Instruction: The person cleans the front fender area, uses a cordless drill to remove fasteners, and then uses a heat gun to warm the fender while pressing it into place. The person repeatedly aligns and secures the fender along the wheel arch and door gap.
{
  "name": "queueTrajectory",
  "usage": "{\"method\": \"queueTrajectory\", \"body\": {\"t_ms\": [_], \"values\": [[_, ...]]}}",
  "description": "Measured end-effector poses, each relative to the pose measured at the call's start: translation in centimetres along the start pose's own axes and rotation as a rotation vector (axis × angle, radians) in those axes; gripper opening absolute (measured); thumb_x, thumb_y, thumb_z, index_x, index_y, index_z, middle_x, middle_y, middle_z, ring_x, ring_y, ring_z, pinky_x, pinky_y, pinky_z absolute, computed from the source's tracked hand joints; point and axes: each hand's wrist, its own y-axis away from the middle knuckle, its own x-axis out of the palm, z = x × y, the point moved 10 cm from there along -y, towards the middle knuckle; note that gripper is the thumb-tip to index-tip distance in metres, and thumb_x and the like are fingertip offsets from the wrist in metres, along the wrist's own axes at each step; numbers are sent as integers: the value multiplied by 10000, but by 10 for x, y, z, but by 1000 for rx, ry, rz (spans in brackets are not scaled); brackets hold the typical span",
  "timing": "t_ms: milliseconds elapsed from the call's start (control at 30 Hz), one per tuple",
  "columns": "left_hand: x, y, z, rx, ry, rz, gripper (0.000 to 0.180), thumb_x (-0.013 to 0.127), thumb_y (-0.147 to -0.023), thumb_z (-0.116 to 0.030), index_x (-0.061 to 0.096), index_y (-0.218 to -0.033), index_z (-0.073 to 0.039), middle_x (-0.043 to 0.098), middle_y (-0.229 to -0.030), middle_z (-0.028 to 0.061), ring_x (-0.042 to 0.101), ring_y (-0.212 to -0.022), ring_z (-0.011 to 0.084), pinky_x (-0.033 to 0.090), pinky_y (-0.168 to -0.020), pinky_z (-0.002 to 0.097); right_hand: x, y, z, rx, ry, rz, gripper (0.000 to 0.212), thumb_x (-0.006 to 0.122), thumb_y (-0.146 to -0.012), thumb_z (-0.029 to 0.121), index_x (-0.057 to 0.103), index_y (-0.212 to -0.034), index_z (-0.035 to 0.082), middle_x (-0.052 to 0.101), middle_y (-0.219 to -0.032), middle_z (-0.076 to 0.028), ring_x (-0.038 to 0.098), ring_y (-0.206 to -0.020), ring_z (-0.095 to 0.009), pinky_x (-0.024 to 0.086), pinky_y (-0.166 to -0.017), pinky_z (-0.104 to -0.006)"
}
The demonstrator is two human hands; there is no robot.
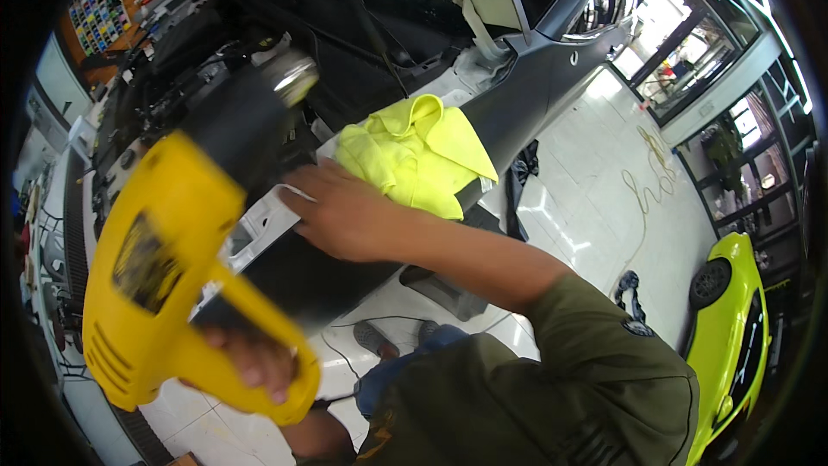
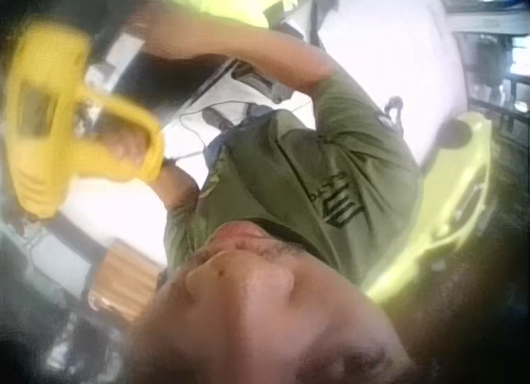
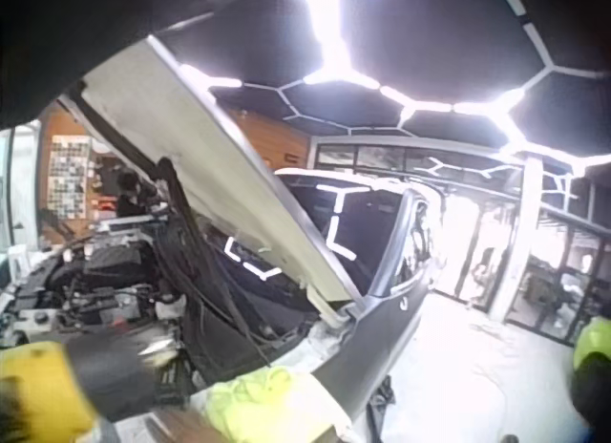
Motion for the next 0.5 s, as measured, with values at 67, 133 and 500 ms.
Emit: {"method": "queueTrajectory", "body": {"t_ms": [67,133,500], "values": [[-12,-8,41,-40,66,-30,677,369,-986,-525,369,-1335,56,589,-916,210,545,-505,286,440,-459,374,-33,60,-8,130,-211,38,488,662,-839,208,531,-1265,8,538,-1269,-193,514,-1186,-354,411,-1016,-410],[-24,-21,90,-95,200,-106,755,380,-958,-593,369,-1342,57,585,-931,211,536,-528,290,454,-494,375,-65,130,-34,422,-215,96,440,629,-878,181,532,-1265,-2,567,-1209,-213,560,-1107,-372,456,-950,-424],[-52,-71,261,-70,296,-134,695,287,-975,-609,416,-1371,-51,610,-998,115,618,-691,215,495,-669,324,-128,351,-89,1099,-17,227,316,585,-897,92,570,-1187,-34,633,-1097,-191,656,-937,-296,504,-841,-365]]}}
